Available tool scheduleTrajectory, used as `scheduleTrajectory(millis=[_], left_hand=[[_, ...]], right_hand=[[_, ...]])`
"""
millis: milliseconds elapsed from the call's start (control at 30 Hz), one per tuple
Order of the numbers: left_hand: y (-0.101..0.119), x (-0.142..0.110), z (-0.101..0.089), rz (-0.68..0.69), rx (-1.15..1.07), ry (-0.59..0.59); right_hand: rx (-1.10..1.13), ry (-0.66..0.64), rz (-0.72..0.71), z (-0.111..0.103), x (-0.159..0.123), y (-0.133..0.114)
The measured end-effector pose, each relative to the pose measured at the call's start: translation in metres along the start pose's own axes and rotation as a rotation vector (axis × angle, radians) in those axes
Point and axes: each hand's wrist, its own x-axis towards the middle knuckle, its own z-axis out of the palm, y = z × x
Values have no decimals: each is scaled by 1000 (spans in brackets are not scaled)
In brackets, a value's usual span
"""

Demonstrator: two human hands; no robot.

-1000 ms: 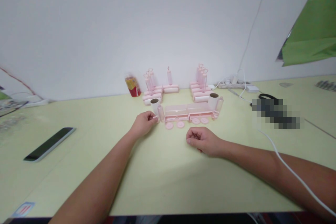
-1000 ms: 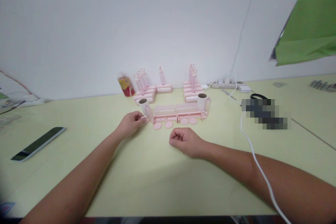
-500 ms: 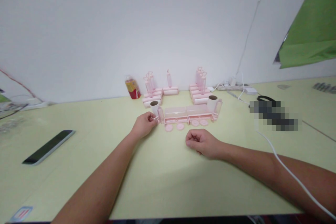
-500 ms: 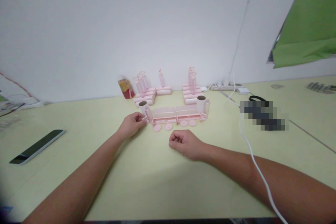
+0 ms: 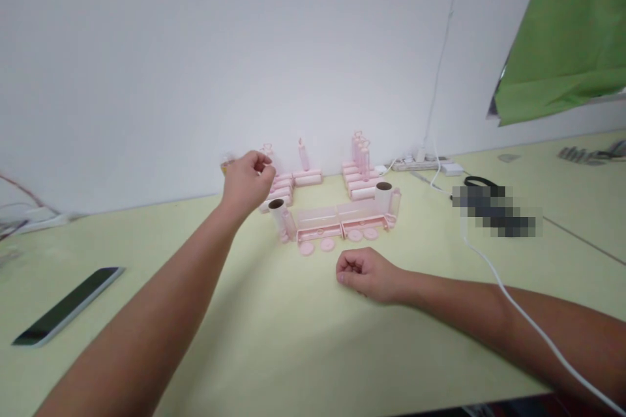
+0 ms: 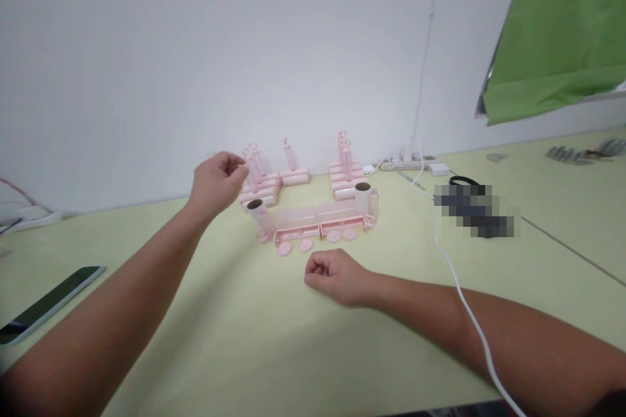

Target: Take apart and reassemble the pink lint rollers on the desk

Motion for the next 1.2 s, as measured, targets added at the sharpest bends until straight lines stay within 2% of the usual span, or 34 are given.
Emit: scheduleTrajectory(millis=[133, 233, 333, 433, 633, 867, 1033, 1200], left_hand=[[23, 68, 27, 152, 110, -147], [30, 111, 55, 198, 219, -205], [29, 141, 80, 227, 302, -264], [23, 160, 99, 226, 311, -302], [-2, 173, 124, 208, 313, -388], [-21, 172, 133, 149, 275, -429], [-20, 168, 134, 93, 226, -351], [-8, 158, 127, 62, 157, -265]], right_hand=[[5, 5, 4, 0, 1, 1], [3, 11, -3, 0, 2, 1], [-11, 10, -5, 1, 3, 1], [5, 0, 2, 1, 4, 0], [-11, 18, 3, 2, 5, -3], [14, 17, 3, 3, 8, 1], [9, 13, -12, 4, 8, 4], [14, 15, -23, 3, 7, 5]])
